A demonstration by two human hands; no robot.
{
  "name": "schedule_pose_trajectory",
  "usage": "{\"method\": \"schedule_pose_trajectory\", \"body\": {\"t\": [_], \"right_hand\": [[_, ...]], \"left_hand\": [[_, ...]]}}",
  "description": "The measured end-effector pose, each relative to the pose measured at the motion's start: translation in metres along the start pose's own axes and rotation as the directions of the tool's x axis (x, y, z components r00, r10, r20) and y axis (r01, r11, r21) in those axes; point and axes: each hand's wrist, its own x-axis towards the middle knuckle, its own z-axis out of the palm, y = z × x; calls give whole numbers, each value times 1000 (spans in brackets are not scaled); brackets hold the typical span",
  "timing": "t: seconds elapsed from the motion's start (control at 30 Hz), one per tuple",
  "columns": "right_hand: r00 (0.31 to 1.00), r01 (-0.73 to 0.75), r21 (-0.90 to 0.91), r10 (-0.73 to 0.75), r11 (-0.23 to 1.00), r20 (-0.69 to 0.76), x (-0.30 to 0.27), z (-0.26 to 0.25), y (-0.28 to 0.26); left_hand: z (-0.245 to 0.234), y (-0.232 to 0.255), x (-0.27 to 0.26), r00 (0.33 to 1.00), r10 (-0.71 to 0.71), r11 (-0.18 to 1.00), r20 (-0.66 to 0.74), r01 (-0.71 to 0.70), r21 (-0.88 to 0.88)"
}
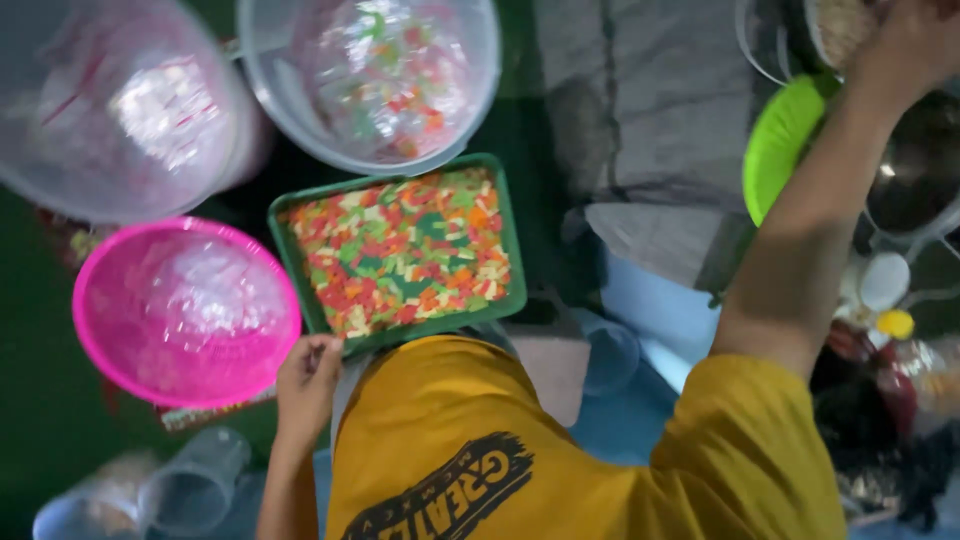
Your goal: Packaging small snack pieces into individual plastic bags
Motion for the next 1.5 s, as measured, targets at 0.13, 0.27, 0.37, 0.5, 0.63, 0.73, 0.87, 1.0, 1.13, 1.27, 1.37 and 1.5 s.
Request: {"method": "schedule_pose_trajectory", "body": {"t": [0.13,0.27,0.37,0.5,0.63,0.73,0.87,1.0,1.13,1.27,1.37,1.5], "right_hand": [[947,-314,382,260,869,187,-14,75,-149],[689,-724,498,536,478,488,-61,118,-292],[649,-748,446,403,491,646,-117,135,-373],[614,-746,449,248,492,749,-170,135,-435],[486,-867,439,214,235,847,-213,122,-424],[398,-895,326,213,305,892,-214,106,-401],[337,-869,152,336,472,880,-219,82,-362],[318,-874,90,420,478,850,-225,65,-357],[305,-887,71,465,456,831,-258,63,-368],[153,-919,-33,434,392,888,-264,67,-405],[159,-879,-31,353,476,922,-254,69,-429],[196,-805,-48,342,591,919,-252,78,-455]], "left_hand": [[5,1,1,992,111,994,-57,-111,14],[13,37,8,979,198,918,-55,-205,-339],[24,83,10,919,380,911,-103,-391,-129],[39,90,28,923,368,812,-113,-378,-445],[25,60,60,917,344,926,-200,-367,-87],[-15,56,109,835,461,883,-300,-466,61],[-71,45,137,707,538,841,-459,-416,346],[-91,9,115,690,575,809,-440,-396,435],[-90,-21,116,687,619,766,-380,-423,483],[-96,-92,119,806,547,746,-228,-345,570],[-96,-147,132,936,341,665,-84,-177,726],[-101,-199,176,938,346,563,-32,-180,807]]}}
